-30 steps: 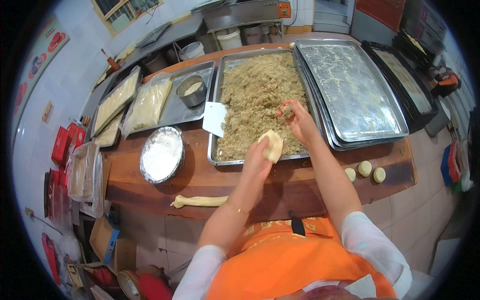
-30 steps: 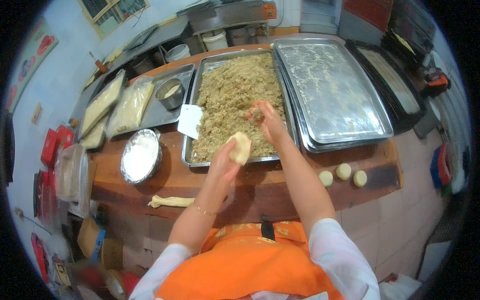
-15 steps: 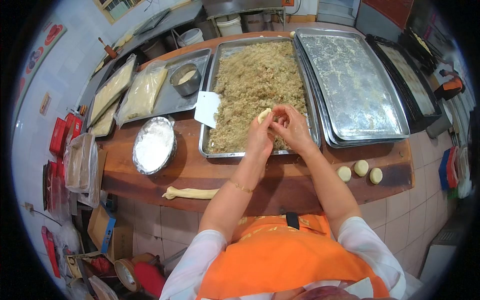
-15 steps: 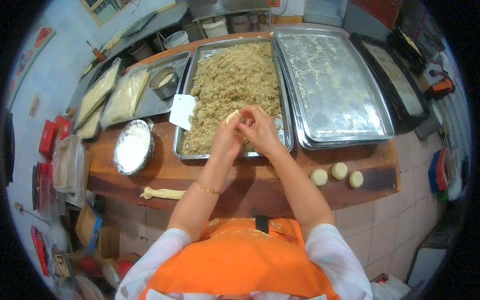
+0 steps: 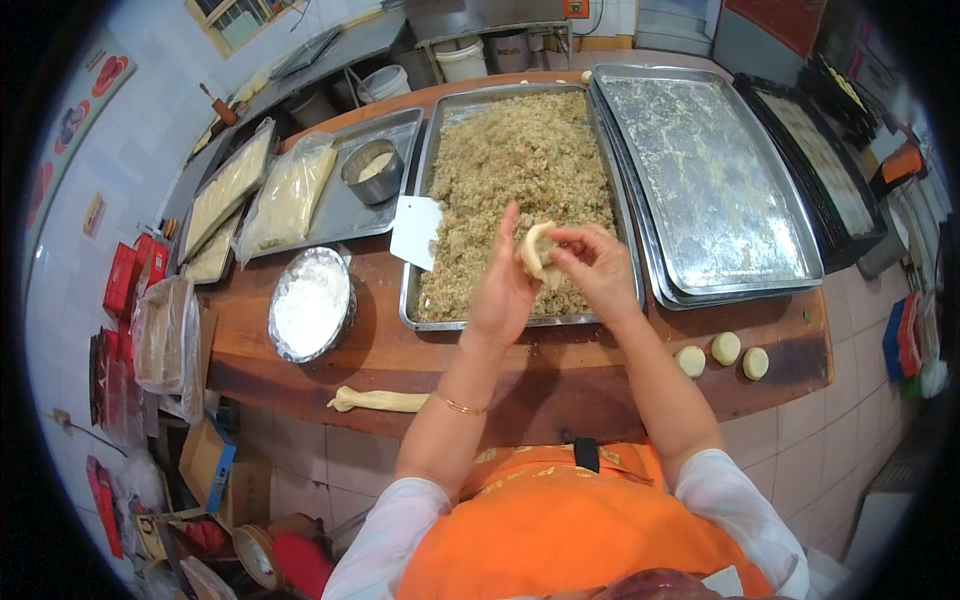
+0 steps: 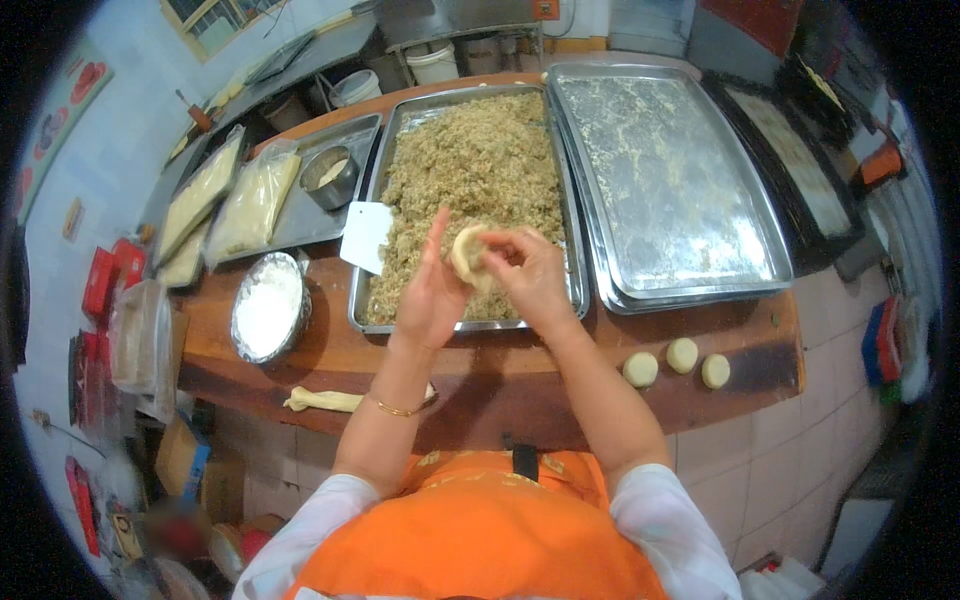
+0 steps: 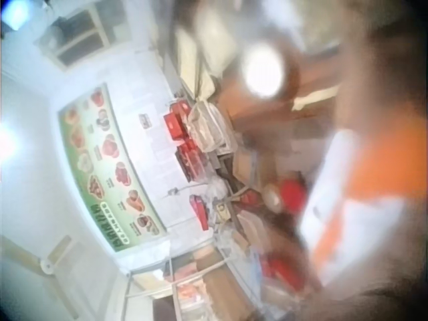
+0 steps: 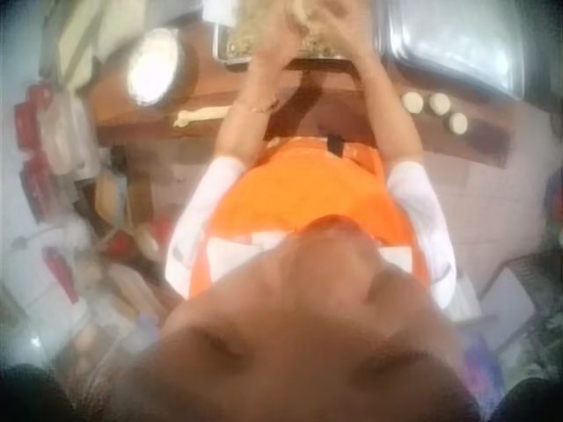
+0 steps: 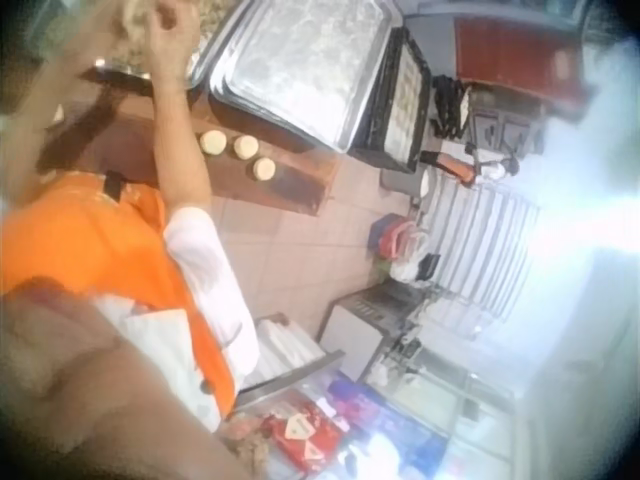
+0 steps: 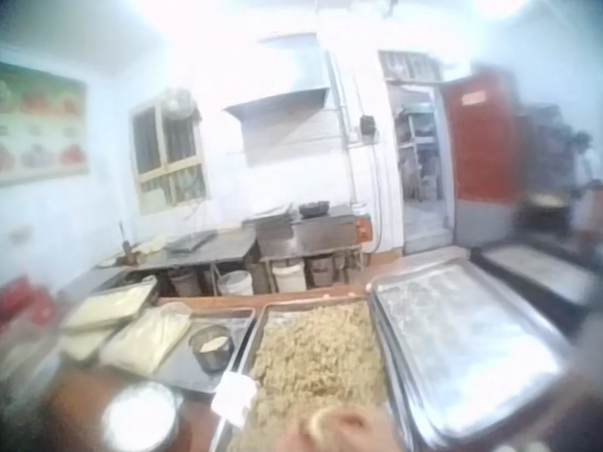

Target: The person prepares dough buns by flattening pieces of dough, filling them with a mixture from a tray, sealing them, and placing the finished buns onto a large metal tray.

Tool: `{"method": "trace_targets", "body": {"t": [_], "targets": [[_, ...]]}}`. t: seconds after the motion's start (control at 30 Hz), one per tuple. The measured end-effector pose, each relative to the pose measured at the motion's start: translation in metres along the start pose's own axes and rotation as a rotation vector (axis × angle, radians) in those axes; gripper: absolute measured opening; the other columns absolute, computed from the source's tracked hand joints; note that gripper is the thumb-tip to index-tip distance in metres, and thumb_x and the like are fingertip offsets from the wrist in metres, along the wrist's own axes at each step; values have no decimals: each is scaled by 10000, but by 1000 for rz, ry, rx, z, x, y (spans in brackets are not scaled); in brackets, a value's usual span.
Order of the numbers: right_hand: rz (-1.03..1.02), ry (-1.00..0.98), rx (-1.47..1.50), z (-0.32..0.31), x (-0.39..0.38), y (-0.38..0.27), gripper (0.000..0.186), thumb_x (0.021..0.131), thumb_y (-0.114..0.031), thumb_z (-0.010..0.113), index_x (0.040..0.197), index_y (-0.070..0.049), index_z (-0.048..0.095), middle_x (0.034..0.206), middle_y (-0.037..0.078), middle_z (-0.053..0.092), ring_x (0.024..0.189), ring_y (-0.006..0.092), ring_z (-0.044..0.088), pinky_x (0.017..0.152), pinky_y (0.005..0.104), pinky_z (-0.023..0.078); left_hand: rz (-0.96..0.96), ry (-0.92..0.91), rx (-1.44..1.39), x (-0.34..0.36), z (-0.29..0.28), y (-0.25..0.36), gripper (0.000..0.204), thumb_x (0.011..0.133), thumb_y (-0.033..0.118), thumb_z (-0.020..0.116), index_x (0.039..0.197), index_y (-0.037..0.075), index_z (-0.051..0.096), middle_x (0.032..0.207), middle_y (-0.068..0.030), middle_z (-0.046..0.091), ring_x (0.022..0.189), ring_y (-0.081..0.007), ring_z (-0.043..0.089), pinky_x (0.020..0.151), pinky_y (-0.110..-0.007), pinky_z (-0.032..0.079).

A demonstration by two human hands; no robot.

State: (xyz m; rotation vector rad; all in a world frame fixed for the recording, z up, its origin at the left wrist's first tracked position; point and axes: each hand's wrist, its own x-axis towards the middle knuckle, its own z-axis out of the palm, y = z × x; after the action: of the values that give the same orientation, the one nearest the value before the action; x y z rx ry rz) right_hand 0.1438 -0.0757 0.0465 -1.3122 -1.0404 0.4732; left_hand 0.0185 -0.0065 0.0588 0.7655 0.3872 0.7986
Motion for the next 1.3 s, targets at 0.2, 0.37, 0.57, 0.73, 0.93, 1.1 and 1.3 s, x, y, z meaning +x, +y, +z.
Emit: {"method": "trace_targets", "body": {"t": [0.2,0.37,0.57,0.73,0.93,1.1,1.3], "targets": [[-490,-73,-448,23,0,-7,255,935,-197,661,1153,-81,725,1199,121,634,1134,281,600,920,414,504,-55,201,-499,21,-17,-28,432,1073,356,343,1161,36,620,1166,-129,648,1114,-259,622,963,-413,539],[-442,4,-414,32,13,20,545,1049,-508,318,1406,-189,578,1567,170,338,1434,332,311,1154,492,258,-84,334,-691,27,-13,-40,322,1050,308,423,1097,52,613,1089,-133,644,1052,-260,627,918,-401,561],[-397,20,-773,-11,25,27,517,1015,-436,503,1503,-278,446,1639,163,206,1528,351,147,1220,518,150,-37,430,-895,18,-29,-20,238,1049,202,463,1084,-1,583,1051,-151,620,1002,-301,611,904,-435,574],[239,-395,463,27,4,7,657,934,-272,675,1499,-58,416,1529,138,419,1385,256,421,1156,383,330,-108,325,-786,16,-26,-32,314,1019,365,574,973,56,607,930,-88,641,852,-235,637,763,-364,581],[123,-417,164,39,-9,25,529,961,-152,589,1462,-44,457,1393,106,546,1264,186,516,1098,326,389,-42,308,-564,14,-40,-46,336,986,435,613,1045,105,618,919,-46,627,851,-187,626,737,-323,576],[174,-289,396,31,-3,22,508,1016,-310,529,1427,-16,489,1403,127,549,1248,199,545,1061,331,431,-68,199,-508,-13,-10,-15,392,1033,422,524,1185,70,603,978,-72,668,897,-191,651,744,-312,582],[-289,-92,40,53,-8,30,529,1047,-425,404,1345,-27,583,1436,188,529,1280,309,535,1082,397,407,-111,389,-614,-2,-15,-26,312,1022,304,498,1077,29,635,996,-75,685,935,-224,664,843,-355,581]]}}
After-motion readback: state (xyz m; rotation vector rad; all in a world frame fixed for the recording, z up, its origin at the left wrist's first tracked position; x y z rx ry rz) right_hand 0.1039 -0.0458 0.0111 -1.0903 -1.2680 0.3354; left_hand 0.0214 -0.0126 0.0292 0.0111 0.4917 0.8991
